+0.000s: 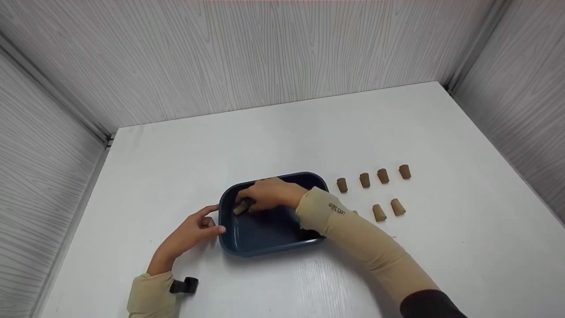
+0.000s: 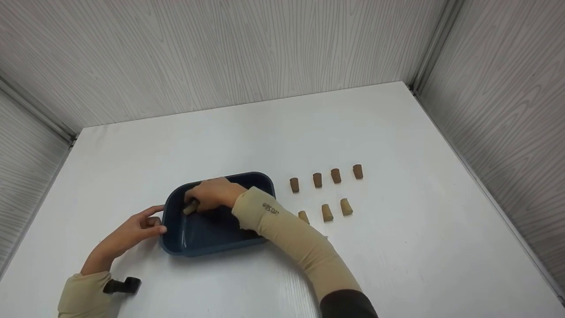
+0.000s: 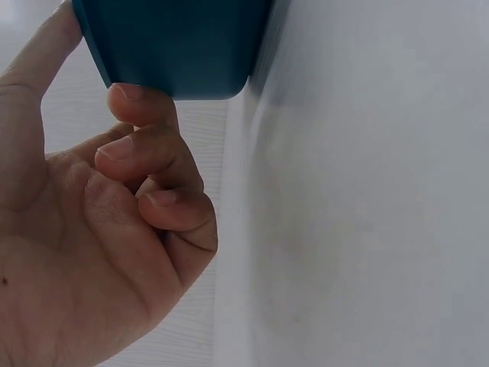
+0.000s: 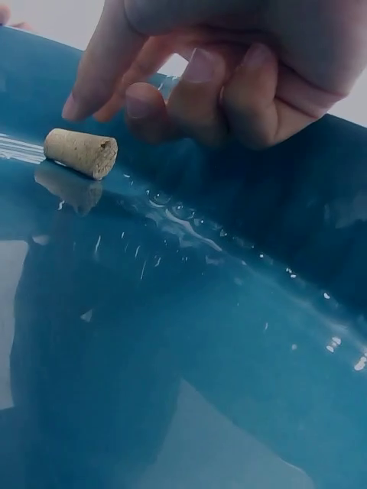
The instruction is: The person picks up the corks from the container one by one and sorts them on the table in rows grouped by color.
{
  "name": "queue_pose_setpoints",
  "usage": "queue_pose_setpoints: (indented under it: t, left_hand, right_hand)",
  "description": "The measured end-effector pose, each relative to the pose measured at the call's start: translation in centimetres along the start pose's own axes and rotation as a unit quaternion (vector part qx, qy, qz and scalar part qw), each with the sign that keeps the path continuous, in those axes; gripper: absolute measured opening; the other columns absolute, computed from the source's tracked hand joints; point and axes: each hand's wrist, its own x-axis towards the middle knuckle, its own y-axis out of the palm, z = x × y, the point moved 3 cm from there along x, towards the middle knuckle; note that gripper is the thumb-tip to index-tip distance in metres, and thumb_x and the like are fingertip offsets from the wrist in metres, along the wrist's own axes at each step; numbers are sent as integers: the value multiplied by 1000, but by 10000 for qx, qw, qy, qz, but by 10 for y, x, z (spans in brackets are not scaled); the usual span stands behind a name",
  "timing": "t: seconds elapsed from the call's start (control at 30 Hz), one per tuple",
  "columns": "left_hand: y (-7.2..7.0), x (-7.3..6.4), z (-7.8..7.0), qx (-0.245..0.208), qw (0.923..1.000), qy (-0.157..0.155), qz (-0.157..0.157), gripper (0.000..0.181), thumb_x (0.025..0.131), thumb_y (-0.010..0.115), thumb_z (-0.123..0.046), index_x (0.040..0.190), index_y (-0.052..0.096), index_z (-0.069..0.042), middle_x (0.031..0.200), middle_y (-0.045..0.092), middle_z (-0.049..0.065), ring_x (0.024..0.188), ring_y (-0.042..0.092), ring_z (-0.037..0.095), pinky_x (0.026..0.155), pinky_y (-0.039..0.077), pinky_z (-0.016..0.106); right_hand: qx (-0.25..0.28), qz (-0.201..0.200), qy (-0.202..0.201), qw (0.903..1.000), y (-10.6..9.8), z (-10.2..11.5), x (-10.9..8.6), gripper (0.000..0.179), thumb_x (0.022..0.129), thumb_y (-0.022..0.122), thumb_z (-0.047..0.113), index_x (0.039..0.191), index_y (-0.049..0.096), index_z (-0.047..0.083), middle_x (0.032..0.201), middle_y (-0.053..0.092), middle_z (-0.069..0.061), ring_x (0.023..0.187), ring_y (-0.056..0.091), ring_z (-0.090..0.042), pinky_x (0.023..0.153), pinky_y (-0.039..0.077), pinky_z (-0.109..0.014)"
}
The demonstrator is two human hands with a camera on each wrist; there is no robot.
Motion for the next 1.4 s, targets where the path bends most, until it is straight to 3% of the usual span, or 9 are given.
queue_pose_setpoints:
  t: [0.17, 0.33, 0.63, 0.73, 0.9, 1.0, 1.17, 1.4]
  left_hand:
    - [0, 1, 0, -34, 10000, 18, 37, 68, 90, 68, -26, 145, 38, -2, 79, 54, 1, 68, 48, 10, 63, 37, 23]
    - [0, 1, 1, -31, 10000, 53, 51, 67, 90, 68, -25, 145, 38, -2, 78, 54, 1, 67, 48, 9, 63, 37, 23]
    - [0, 2, 0, -93, 9999, 126, 63, 64, 90, 68, -25, 144, 40, -4, 77, 53, 0, 67, 48, 9, 62, 36, 23]
    - [1, 2, 0, -75, 9999, 133, 44, 63, 90, 68, -25, 143, 41, -4, 77, 53, 0, 67, 48, 9, 64, 37, 23]
    - [0, 1, 2, -11, 10000, 92, -3, 65, 89, 69, -27, 143, 41, -4, 77, 53, 0, 69, 47, 10, 65, 37, 23]
    - [-1, 2, 2, 7, 10000, 98, 0, 64, 90, 69, -28, 143, 41, -4, 77, 53, 0, 69, 47, 10, 64, 37, 23]
    - [0, 2, 2, -11, 9999, 117, 16, 64, 90, 68, -27, 143, 41, -4, 77, 54, -1, 68, 46, 9, 64, 36, 23]
    - [-1, 2, 2, -38, 9999, 118, 18, 63, 90, 68, -26, 143, 42, -5, 77, 53, 0, 68, 46, 9, 64, 35, 23]
  right_hand:
    - [-246, 134, 115, 9995, 4, -1, 2, 45, 96, 59, 28, 139, 49, 36, 115, 67, 1, 87, 59, -15, 84, 50, -39]
    - [-427, 13, 152, 9990, 7, 0, 6, 42, 97, 58, 23, 137, 52, 32, 116, 68, 1, 91, 63, -16, 84, 52, -39]
    - [-419, -319, 37, 9986, 9, 0, 6, 24, 96, 59, 28, 120, 65, 27, 108, 71, 1, 93, 67, -18, 80, 53, -41]
    - [-336, -239, -89, 9991, 10, -1, 6, 31, 95, 61, 26, 126, 62, 28, 115, 69, 2, 97, 67, -18, 84, 53, -41]
    - [-368, 82, -472, 9982, 9, 5, 8, 46, 96, 60, 25, 139, 49, 38, 117, 68, 2, 84, 62, -15, 79, 51, -36]
    - [-494, 256, -591, 9967, 9, 10, 8, 44, 97, 58, 27, 138, 49, 41, 113, 69, 2, 78, 58, -15, 76, 51, -35]
    - [-387, 433, -701, 9958, 9, 15, 6, 40, 95, 61, 24, 133, 55, 36, 110, 67, 2, 81, 56, -14, 81, 51, -37]
    - [-153, 304, -622, 9975, 3, 13, -1, 39, 92, 65, 25, 130, 55, 32, 101, 65, 2, 81, 56, -15, 78, 50, -36]
